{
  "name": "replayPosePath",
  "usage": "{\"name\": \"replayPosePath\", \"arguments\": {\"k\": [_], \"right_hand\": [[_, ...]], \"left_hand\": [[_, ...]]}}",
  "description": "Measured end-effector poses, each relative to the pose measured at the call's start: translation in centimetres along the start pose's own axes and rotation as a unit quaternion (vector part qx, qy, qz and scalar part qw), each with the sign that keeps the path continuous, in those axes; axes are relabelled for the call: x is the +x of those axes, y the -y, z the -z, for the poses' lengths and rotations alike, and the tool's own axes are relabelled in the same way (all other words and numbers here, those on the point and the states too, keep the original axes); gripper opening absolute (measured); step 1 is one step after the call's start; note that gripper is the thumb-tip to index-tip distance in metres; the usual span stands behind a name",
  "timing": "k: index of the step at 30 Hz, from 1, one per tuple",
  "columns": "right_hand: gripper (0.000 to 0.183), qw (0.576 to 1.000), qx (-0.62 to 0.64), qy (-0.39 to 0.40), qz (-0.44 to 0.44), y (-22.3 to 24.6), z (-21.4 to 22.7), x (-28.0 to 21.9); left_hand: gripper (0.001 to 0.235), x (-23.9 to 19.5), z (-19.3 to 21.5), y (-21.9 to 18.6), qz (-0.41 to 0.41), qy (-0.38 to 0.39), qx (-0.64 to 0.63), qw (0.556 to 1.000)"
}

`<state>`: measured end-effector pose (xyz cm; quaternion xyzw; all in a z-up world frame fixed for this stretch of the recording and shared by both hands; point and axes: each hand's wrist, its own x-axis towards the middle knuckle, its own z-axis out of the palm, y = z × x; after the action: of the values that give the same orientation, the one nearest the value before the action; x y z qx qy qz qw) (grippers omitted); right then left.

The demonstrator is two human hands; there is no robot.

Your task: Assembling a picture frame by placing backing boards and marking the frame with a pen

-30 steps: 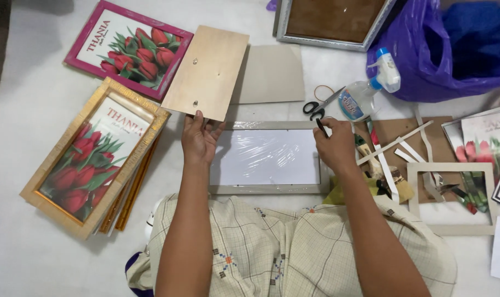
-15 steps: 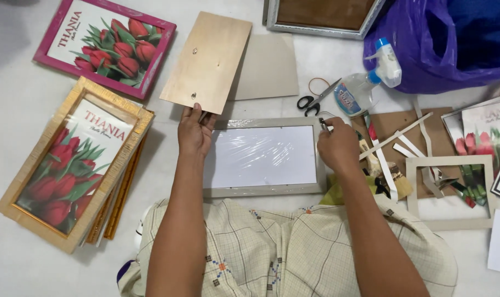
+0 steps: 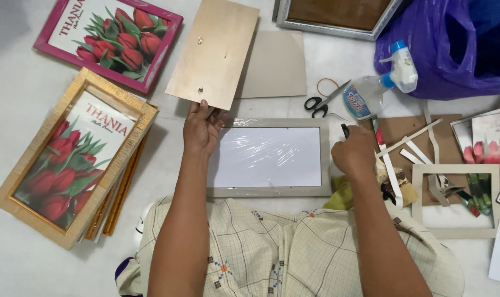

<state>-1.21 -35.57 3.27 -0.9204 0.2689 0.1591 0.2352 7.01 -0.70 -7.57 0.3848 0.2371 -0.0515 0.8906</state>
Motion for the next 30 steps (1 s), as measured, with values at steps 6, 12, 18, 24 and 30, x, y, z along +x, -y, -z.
{"name": "replayPosePath", "arguments": {"k": [6,12,18,24,30], "right_hand": [[0.061,0.998,-0.046,0.017,-0.036,0.8,0.3,-0.9],[0.074,1.0,-0.018,0.011,-0.017,2.7,1.4,-2.6],[0.076,0.992,-0.093,0.061,0.065,4.1,-0.8,-3.4],[0.091,0.983,-0.133,0.087,0.092,3.9,-2.4,-3.4],[0.098,0.976,-0.168,0.093,0.103,3.3,-3.7,-3.8]], "left_hand": [[0.046,0.5,0.9,-0.4,-0.012,-0.007,0.049,0.999],[0.047,-0.8,-0.4,-1.5,-0.027,0.004,0.066,0.997],[0.052,-1.8,-1.6,-2.0,-0.036,0.013,0.087,0.995],[0.047,-1.7,-1.1,-1.9,-0.075,-0.024,0.237,0.968],[0.105,-2.1,-0.8,-1.1,-0.111,-0.186,0.472,0.855]]}}
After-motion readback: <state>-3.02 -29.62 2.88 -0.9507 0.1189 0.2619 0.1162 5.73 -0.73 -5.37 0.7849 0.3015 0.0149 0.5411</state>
